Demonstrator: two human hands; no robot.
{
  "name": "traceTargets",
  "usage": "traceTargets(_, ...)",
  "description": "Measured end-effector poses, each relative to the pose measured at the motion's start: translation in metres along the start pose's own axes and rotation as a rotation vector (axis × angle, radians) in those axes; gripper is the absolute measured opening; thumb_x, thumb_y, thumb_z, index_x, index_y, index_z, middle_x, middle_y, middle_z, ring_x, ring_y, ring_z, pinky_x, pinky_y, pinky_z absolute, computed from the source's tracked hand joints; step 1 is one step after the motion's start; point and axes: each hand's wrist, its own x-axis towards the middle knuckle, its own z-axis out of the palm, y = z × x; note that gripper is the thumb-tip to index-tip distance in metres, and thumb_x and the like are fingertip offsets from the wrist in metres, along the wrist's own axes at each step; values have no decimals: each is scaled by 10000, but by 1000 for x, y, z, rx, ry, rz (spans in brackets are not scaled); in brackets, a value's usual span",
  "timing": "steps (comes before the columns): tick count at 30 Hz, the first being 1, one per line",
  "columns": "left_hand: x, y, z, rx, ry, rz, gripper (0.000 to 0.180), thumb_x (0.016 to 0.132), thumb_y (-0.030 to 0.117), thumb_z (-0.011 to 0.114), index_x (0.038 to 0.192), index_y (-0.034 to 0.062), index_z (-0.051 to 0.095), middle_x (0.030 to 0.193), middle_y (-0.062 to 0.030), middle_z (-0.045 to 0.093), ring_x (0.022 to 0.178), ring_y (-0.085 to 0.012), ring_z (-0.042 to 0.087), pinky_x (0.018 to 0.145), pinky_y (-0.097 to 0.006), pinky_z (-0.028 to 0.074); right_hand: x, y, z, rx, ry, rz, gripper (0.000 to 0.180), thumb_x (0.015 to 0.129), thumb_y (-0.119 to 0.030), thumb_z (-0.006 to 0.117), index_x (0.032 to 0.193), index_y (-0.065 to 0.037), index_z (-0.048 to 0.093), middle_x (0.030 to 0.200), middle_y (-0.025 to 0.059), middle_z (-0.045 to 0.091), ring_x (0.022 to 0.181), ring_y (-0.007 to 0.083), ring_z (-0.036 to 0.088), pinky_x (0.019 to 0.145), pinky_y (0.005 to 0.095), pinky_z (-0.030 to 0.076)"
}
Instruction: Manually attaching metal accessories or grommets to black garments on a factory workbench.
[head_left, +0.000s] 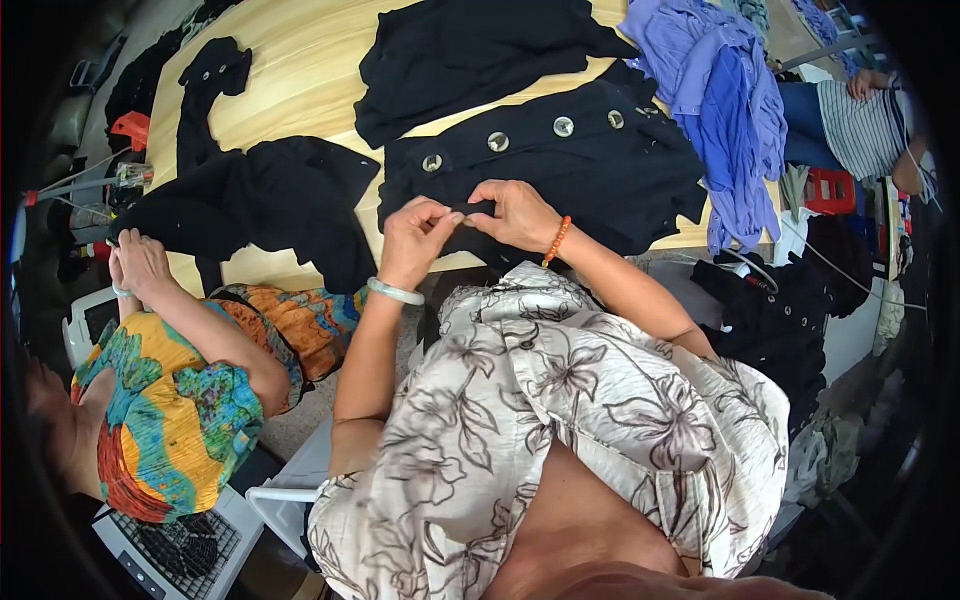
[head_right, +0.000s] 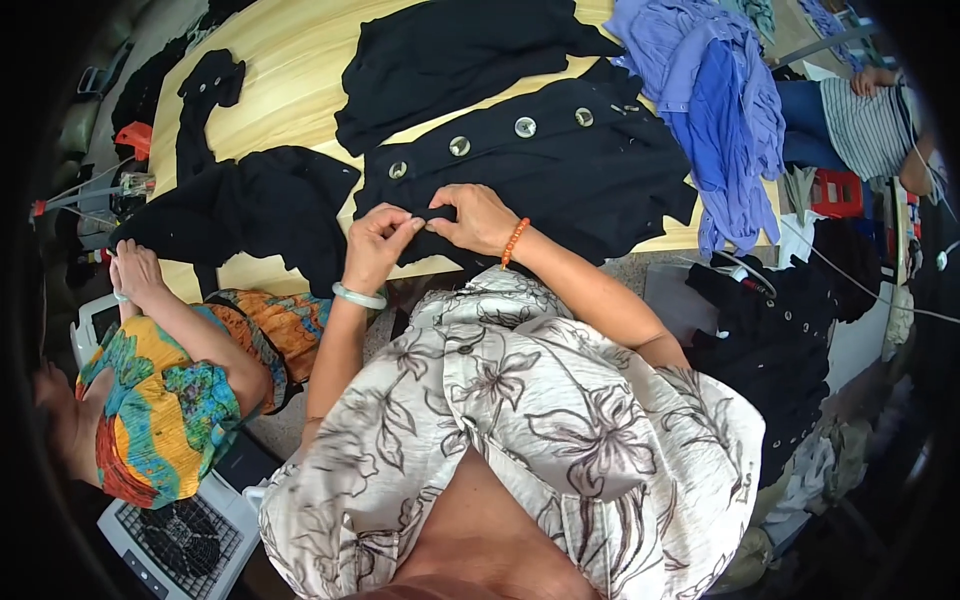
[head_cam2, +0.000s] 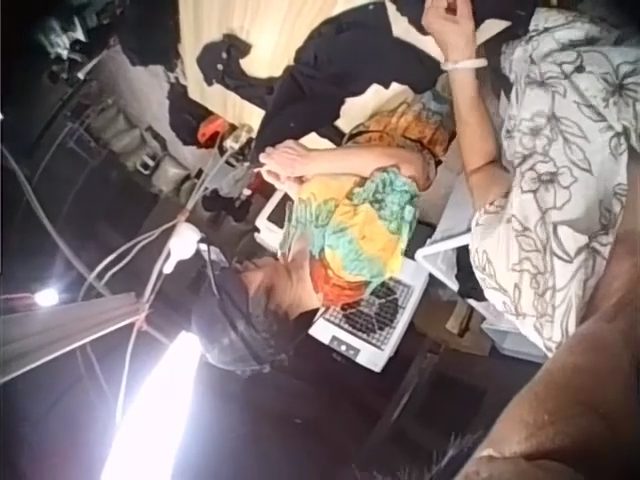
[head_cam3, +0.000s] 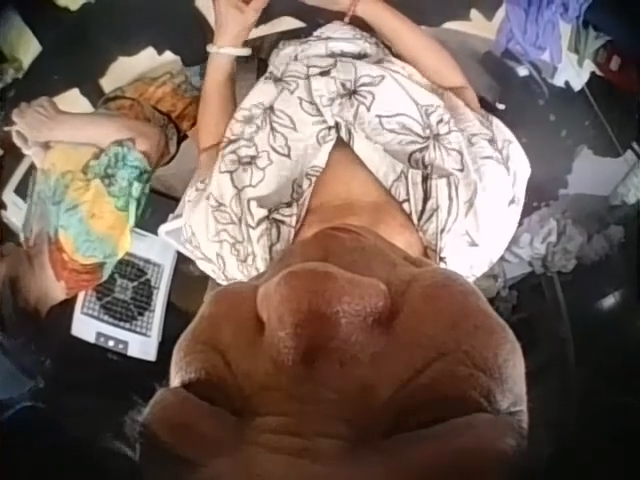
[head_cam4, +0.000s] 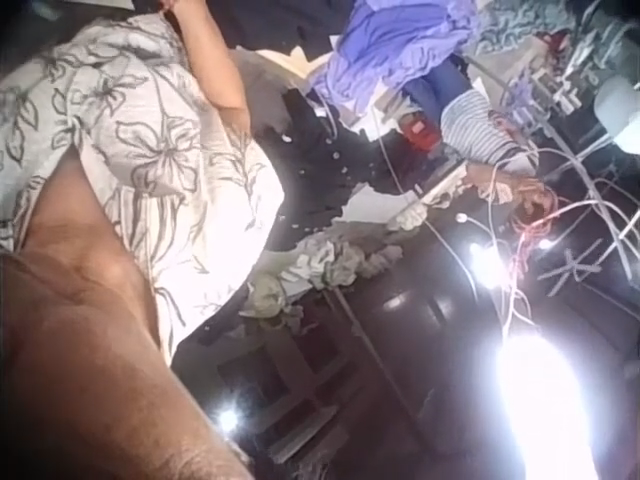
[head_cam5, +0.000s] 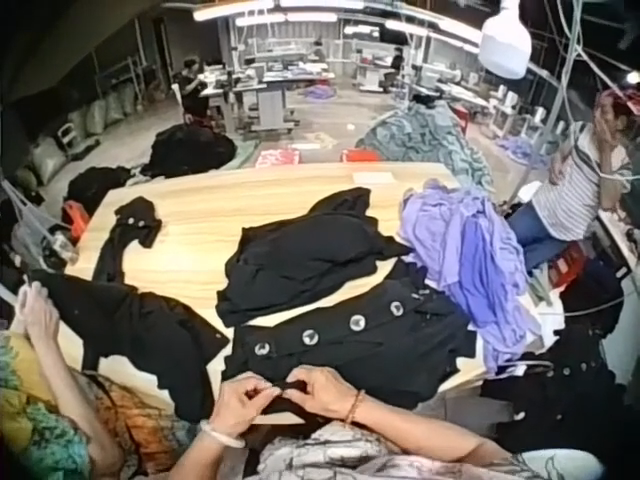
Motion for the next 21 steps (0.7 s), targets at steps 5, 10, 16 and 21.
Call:
traceTargets(5, 45, -17, -20, -70, 205, 54, 123, 851, 76, 695, 935, -11, 675, 754, -31, 639, 648, -81, 578, 596, -221, 468, -6, 5, 1, -74, -89, -49, 192, 785, -125, 678, 916, 5, 627, 922, 182, 629, 866, 368, 626, 779, 426, 498)
traceTargets(10, 79, -75, -25, 148, 50, 83, 172, 825, 91, 682, 968, -5, 674, 835, -121, 673, 697, -183, 655, 658, -283, 515, -8, -14, 9, -122, -24, -221, 167, 776, -112, 594, 916, -24, 617, 919, 167, 614, 897, 368, 611, 797, 448, 500)
traceTargets(16, 69, -26, -13, -138, -161, -71, 74, 829, -31, 662, 875, 12, 623, 791, 2, 634, 721, -60, 579, 680, -227, 498, -9, -6, 15, -206, 129, -273, 127, 772, -100, 613, 892, -60, 605, 901, 142, 579, 783, 347, 625, 685, 438, 518)
traceTargets(21, 46, -4, -10, -183, -125, -151, 42, 846, 43, 672, 883, 25, 682, 730, 18, 643, 587, -41, 531, 510, -190, 406, 0, -13, 16, -362, 245, -281, 129, 774, -95, 605, 894, -63, 569, 886, 144, 574, 706, 351, 627, 613, 455, 512)
